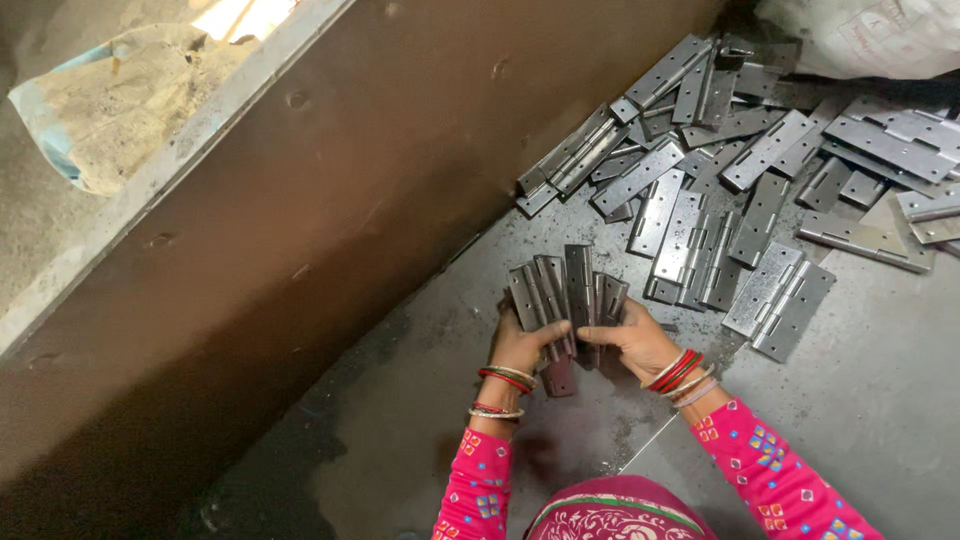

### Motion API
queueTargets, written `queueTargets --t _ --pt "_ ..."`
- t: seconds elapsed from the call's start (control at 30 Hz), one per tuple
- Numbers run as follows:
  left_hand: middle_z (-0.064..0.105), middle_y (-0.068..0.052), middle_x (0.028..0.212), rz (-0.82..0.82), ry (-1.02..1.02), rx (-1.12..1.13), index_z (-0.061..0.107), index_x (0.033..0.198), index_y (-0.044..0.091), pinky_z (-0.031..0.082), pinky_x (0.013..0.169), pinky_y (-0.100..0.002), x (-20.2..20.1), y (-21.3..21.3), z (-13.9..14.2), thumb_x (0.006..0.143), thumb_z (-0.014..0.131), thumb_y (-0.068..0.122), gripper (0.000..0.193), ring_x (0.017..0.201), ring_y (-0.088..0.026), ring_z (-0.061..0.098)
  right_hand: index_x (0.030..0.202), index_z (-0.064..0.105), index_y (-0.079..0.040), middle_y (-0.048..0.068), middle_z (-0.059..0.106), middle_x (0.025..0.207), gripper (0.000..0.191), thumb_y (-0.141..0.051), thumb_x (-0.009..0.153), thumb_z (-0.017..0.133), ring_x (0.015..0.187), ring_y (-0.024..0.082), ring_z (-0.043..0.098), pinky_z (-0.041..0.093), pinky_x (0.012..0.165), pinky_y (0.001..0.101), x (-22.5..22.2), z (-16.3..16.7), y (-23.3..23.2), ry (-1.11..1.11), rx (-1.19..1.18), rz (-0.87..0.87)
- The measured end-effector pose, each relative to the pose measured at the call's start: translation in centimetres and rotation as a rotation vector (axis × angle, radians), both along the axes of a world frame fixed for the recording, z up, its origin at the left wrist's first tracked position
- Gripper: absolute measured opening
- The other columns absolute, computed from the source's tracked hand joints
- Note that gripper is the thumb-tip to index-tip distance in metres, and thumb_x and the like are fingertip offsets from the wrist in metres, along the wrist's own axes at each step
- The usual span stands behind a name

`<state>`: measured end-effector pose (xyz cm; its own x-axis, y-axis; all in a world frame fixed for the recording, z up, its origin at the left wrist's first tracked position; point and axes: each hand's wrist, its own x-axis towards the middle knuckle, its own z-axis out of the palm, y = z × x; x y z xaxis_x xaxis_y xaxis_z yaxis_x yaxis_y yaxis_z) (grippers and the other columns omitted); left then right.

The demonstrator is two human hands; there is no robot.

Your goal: The person picks up metal hinges from a pile on the floor and stacks them into a neat bunch in their hands.

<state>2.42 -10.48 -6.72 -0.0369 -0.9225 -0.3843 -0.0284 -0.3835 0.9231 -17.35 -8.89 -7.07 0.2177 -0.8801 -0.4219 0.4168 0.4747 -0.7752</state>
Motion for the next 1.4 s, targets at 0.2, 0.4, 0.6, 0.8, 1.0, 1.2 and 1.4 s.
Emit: queueTargets --t 0.2,0.4,0.6,0.8,1.0,1.2,1.4 --pt "0.070 -0.014 0.124 0.035 0.241 -0.215 0.055 0.137 -0.004 0.058 0.094 -0.036 -1.0 2.5 5.9 0.083 0.077 -0.001 0.059 0.109 -0.022 0.070 0.132 0.062 0.003 0.010 0.072 0.117 0.050 0.001 0.084 0.077 0.105 0.019 0.068 0.055 0.094 0.0361 0.5 3.3 1.0 0.061 -0.239 0.071" --pt "0.060 -0.015 0.134 -0.024 0.228 -0.544 0.040 0.145 0.000 0.052 0.106 -0.036 -0.1 5.7 10.9 0.083 0.084 0.005 0.075 0.124 -0.023 0.061 0.149 0.049 -0.001 0.010 0.065 0.135 0.071 0.000 0.084 0.078 0.122 0.017 0.062 0.049 0.106 0.0346 -1.9 9.1 1.8 0.267 -0.612 0.217" --pt "0.055 -0.022 0.147 -0.223 -0.253 -0.699 0.045 0.147 0.003 0.041 0.117 -0.045 1.0 3.8 5.1 0.070 0.088 0.025 0.091 0.140 -0.034 0.052 0.148 0.042 -0.002 0.011 0.056 0.144 0.090 -0.002 0.069 0.085 0.132 0.022 0.056 0.043 0.111 0.0352 0.3 3.9 -0.2 0.511 -0.868 0.359" --pt "0.066 -0.016 0.140 -0.219 -0.380 -0.627 0.051 0.145 0.010 0.047 0.112 -0.043 1.5 4.1 1.6 0.077 0.085 0.028 0.078 0.134 -0.033 0.061 0.148 0.047 -0.001 0.012 0.059 0.144 0.073 0.001 0.079 0.070 0.134 0.024 0.059 0.044 0.115 0.0352 -0.5 -0.7 -0.2 0.407 -0.887 0.339" --pt "0.072 -0.017 0.125 -0.101 -0.118 -0.445 0.053 0.140 0.005 0.056 0.097 -0.035 -0.5 3.5 2.8 0.085 0.081 0.021 0.064 0.113 -0.029 0.071 0.147 0.050 -0.003 0.008 0.066 0.129 0.072 -0.004 0.079 0.073 0.120 0.018 0.063 0.049 0.107 0.0312 0.7 -3.2 0.0 0.381 -0.813 0.184" --pt "0.080 -0.011 0.107 -0.122 -0.208 -0.433 0.061 0.126 0.004 0.061 0.084 -0.032 -1.5 2.4 8.2 0.088 0.084 0.020 0.047 0.098 -0.024 0.081 0.149 0.041 -0.002 0.009 0.066 0.128 0.078 0.000 0.078 0.075 0.117 0.014 0.061 0.047 0.105 0.0314 0.5 0.8 -0.8 0.417 -0.818 0.069" --pt "0.068 -0.016 0.136 -0.197 -0.226 -0.782 0.051 0.144 0.005 0.057 0.103 -0.033 -0.5 3.4 13.0 0.083 0.086 0.017 0.072 0.122 -0.029 0.072 0.138 0.053 -0.007 0.008 0.073 0.117 0.070 -0.002 0.076 0.085 0.109 0.013 0.071 0.056 0.094 0.0275 -0.9 10.1 1.5 0.671 -0.870 0.088"
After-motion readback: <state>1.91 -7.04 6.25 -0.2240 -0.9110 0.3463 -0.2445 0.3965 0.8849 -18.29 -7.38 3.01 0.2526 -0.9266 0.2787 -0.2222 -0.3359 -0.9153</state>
